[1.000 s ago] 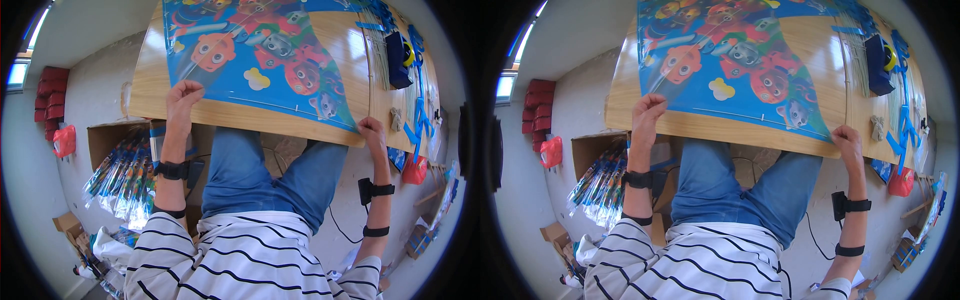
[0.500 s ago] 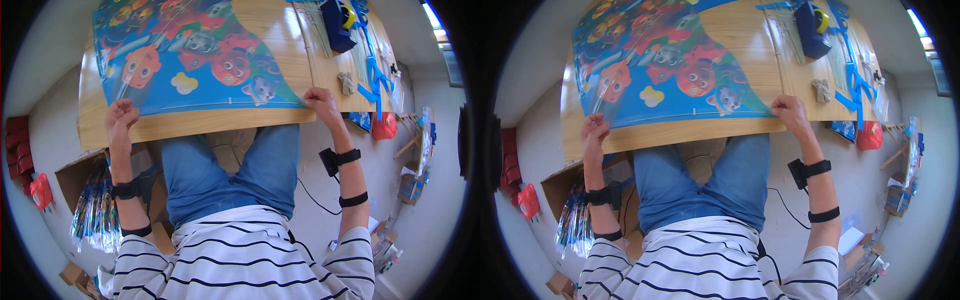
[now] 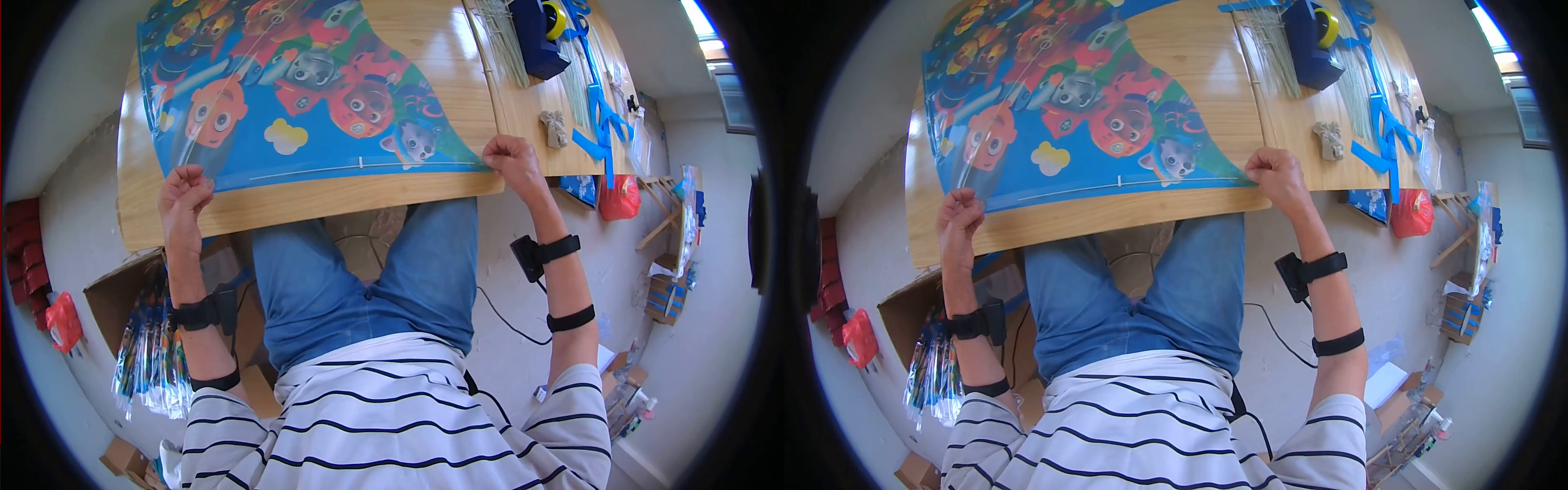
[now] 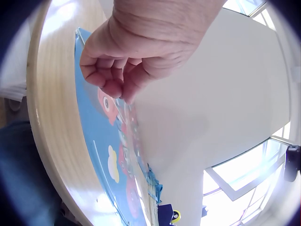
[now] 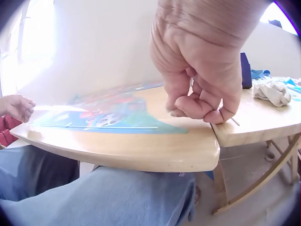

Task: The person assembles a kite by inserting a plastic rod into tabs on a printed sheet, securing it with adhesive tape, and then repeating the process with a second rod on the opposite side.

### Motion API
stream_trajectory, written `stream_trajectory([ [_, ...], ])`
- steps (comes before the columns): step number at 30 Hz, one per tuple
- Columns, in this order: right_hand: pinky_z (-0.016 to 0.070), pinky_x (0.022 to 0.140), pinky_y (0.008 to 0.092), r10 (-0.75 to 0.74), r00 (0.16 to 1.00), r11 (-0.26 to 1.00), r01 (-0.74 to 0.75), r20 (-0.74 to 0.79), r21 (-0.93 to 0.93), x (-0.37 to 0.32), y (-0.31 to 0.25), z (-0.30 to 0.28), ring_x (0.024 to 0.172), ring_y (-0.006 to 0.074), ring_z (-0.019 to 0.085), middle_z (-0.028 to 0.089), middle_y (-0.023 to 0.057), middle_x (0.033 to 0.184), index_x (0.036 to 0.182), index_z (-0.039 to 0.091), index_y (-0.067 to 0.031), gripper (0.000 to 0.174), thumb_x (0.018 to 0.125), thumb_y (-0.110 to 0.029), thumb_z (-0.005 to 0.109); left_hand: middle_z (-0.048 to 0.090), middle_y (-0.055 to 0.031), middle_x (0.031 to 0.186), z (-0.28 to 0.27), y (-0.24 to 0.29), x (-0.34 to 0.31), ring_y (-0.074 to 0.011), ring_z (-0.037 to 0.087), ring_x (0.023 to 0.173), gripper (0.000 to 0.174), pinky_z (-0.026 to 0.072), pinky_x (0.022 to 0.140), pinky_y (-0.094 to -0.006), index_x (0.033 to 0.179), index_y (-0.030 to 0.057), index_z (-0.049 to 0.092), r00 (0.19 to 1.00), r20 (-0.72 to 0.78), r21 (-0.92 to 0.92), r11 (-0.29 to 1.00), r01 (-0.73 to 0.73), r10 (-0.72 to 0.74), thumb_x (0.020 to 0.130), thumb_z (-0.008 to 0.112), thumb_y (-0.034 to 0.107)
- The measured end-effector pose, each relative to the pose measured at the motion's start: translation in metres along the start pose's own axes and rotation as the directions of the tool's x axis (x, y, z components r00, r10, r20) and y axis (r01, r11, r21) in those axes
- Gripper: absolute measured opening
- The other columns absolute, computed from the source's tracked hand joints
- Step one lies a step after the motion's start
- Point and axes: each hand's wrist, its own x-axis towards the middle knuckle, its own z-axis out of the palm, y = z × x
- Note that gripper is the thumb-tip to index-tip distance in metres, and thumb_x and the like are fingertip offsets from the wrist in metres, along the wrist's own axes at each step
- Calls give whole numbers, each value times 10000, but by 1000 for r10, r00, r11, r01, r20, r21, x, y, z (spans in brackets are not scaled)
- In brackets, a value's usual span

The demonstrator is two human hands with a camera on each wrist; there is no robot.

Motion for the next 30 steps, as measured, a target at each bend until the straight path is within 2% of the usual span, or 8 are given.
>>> stream_trajectory([
  [5,421,582,254,-7,998,996,3,55,86,-2,-2,-7,650,80,524,579,-10,717,833,666,-16,41,824,23,656,635,10,929,3,7,-3,-80,607,834,305,516,769,-213,1150,70,633,1000,17,-18,1000,-11,12,863,697,-13],
  [8,419,585,250,-45,997,997,42,60,58,0,3,-8,656,76,525,569,-16,715,856,663,-25,67,816,28,650,639,8,921,7,13,-7,-75,609,818,282,500,761,-211,1124,64,641,1000,12,-47,999,-19,20,859,713,3],
  [11,444,582,265,-68,998,990,69,-9,126,-4,0,-6,652,85,555,590,-2,698,866,667,-9,111,784,66,673,642,10,925,5,12,-5,-76,608,817,282,498,758,-211,1124,65,640,999,30,-51,998,-27,29,858,714,10],
  [14,438,575,257,-40,999,982,36,18,183,-8,-9,-9,650,79,549,585,-6,703,863,655,-14,112,791,69,680,646,10,928,3,14,-5,-77,614,826,284,505,769,-211,1123,69,641,998,53,-62,997,-42,45,856,720,16],
  [20,431,572,251,-58,996,991,49,69,123,-1,3,-9,628,73,527,566,-21,695,841,646,-25,84,823,41,696,641,7,954,3,19,-7,-92,614,831,311,516,774,-215,1148,70,642,1000,7,-47,999,-26,27,858,705,-24],
  [23,453,618,268,1,995,991,-14,98,133,-2,0,-11,680,91,538,579,-1,754,843,660,-19,70,819,28,706,640,6,950,2,20,-8,-91,615,837,311,518,772,-217,1147,70,643,1000,0,-47,999,-27,27,857,698,-27],
  [26,476,700,304,-143,990,989,143,1,-42,-4,3,-6,779,138,570,595,39,839,848,680,-4,63,804,-3,725,648,19,918,-3,19,-6,-76,622,824,296,516,783,-213,1133,78,643,998,36,-45,998,-47,49,856,728,14],
  [30,486,777,348,-110,994,984,111,19,-136,-1,2,-6,872,225,601,602,99,913,841,703,2,87,774,-36,743,641,13,919,-2,21,-9,-80,614,829,300,515,777,-216,1140,71,638,999,8,-41,998,-40,41,856,715,11],
])
